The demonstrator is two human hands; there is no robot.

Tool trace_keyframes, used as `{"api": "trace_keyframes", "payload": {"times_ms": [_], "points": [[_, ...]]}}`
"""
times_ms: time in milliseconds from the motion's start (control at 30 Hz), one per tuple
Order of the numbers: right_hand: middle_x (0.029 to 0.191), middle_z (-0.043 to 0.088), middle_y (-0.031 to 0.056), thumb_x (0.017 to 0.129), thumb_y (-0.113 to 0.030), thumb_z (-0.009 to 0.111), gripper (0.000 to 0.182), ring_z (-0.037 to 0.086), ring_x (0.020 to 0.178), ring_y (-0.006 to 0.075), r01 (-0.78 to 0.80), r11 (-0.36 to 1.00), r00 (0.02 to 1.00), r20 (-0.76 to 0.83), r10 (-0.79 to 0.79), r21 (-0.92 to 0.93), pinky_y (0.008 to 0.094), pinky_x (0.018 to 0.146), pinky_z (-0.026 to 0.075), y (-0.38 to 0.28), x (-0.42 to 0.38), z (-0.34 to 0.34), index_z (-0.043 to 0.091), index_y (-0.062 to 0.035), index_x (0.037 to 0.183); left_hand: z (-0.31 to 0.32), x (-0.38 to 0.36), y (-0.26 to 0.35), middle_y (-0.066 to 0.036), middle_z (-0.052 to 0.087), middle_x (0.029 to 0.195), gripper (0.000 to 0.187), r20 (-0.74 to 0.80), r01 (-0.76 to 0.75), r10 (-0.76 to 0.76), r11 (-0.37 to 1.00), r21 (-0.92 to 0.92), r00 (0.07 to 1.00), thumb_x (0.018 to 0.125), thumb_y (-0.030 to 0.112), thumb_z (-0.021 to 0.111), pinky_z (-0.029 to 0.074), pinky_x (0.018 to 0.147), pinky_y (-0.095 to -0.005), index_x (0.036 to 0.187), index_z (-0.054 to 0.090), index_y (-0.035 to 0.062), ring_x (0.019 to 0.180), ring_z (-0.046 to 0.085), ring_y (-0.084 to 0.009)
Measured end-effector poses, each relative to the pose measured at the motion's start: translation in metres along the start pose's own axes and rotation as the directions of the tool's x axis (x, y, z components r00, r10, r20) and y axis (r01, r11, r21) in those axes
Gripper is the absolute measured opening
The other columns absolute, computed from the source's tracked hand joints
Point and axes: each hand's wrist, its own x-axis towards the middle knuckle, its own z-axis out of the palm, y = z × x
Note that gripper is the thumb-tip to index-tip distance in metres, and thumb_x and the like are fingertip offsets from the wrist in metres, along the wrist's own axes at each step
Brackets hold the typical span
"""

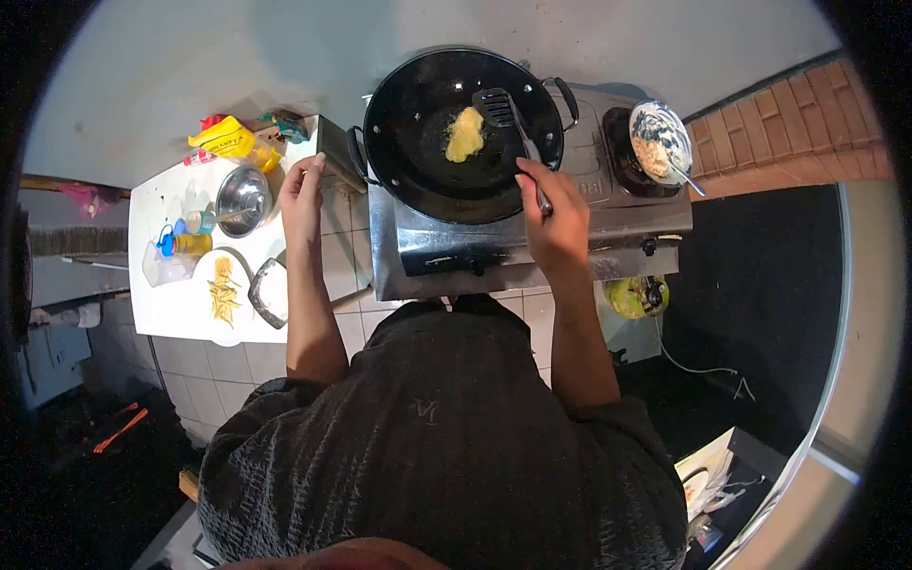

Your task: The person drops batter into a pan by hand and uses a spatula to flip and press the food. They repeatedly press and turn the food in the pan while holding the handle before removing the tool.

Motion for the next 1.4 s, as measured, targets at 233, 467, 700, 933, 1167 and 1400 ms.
{"api": "trace_keyframes", "payload": {"times_ms": [233, 467, 700, 933, 1167, 1400], "points": [[0.088, 0.066, 0.0132, 0.087, -0.004, 0.064, 0.016, 0.062, 0.076, 0.0252, -0.049, 0.999, 0.998, -0.033, 0.049, -0.017, 0.0315, 0.071, 0.048, -0.014, -0.018, 0.004, 0.067, -0.0016, 0.102, -0.002, 0.008, -0.003, 0.008, 0.047, 0.069, 0.023, 0.048, -0.045, 0.045, 0.999, 0.01, 0.998, 0.09, 0.03, 0.064, 0.023, 0.054, -0.0192, 0.097, 0.063, 0.008, 0.059, 0.035, -0.0011], [0.087, 0.066, 0.0139, 0.086, -0.004, 0.065, 0.015, 0.063, 0.075, 0.0259, 0.024, 0.999, 0.999, -0.04, -0.023, 0.023, 0.0318, 0.07, 0.049, -0.004, -0.017, 0.003, 0.066, -0.0003, 0.101, 0.001, 0.001, 0.004, 0.01, 0.031, 0.053, 0.024, -0.006, 0.059, -0.06, 0.991, -0.123, 0.998, 0.091, 0.031, 0.063, 0.016, 0.043, -0.0215, 0.089, 0.06, 0.0076, 0.045, 0.026, -0.0021], [0.085, 0.066, 0.0137, 0.086, -0.005, 0.065, 0.014, 0.064, 0.075, 0.0278, 0.135, 0.982, 0.991, -0.005, -0.136, 0.129, 0.0318, 0.069, 0.05, 0.019, 0.007, -0.001, 0.067, -0.0011, 0.099, 0.005, -0.011, 0.011, 0.008, 0.036, 0.053, 0.029, -0.131, 0.012, -0.028, 0.992, -0.126, 0.991, 0.091, 0.033, 0.063, 0.017, 0.039, -0.0223, 0.087, 0.06, 0.0054, 0.04, 0.025, -0.0018], [0.087, 0.066, 0.0136, 0.086, -0.007, 0.066, 0.014, 0.065, 0.076, 0.0272, 0.149, 0.965, 0.988, -0.006, -0.151, 0.214, 0.0322, 0.068, 0.05, 0.046, 0.008, 0.002, 0.067, -0.0031, 0.099, 0.02, -0.028, 0.011, 0.005, 0.044, 0.057, 0.033, -0.224, -0.041, 0.04, 0.999, -0.001, 0.974, 0.092, 0.038, 0.062, 0.02, 0.04, -0.0222, 0.08, 0.059, 0.0071, 0.042, 0.028, -0.002], [0.089, 0.067, 0.0133, 0.086, -0.01, 0.067, 0.015, 0.066, 0.078, 0.028, 0.107, 0.97, 0.991, 0.052, -0.121, 0.218, 0.0325, 0.069, 0.051, 0.051, 0.011, -0.001, 0.067, -0.0043, 0.1, 0.029, -0.034, 0.008, 0.007, 0.039, 0.054, 0.033, -0.313, -0.072, 0.084, 0.996, 0.05, 0.946, 0.092, 0.037, 0.061, 0.018, 0.042, -0.0216, 0.08, 0.059, 0.0064, 0.045, 0.027, -0.0013], [0.089, 0.067, 0.014, 0.087, -0.012, 0.066, 0.015, 0.066, 0.079, 0.03, 0.11, 0.957, 0.991, 0.041, -0.125, 0.269, 0.0338, 0.07, 0.051, 0.044, 0.015, -0.003, 0.066, -0.0043, 0.099, 0.032, -0.036, 0.001, 0.008, 0.04, 0.057, 0.028, -0.403, -0.238, 0.222, 0.971, 0.011, 0.888, 0.094, 0.032, 0.06, 0.019, 0.044, -0.0208, 0.087, 0.058, 0.005, 0.048, 0.028, -0.0007]]}}
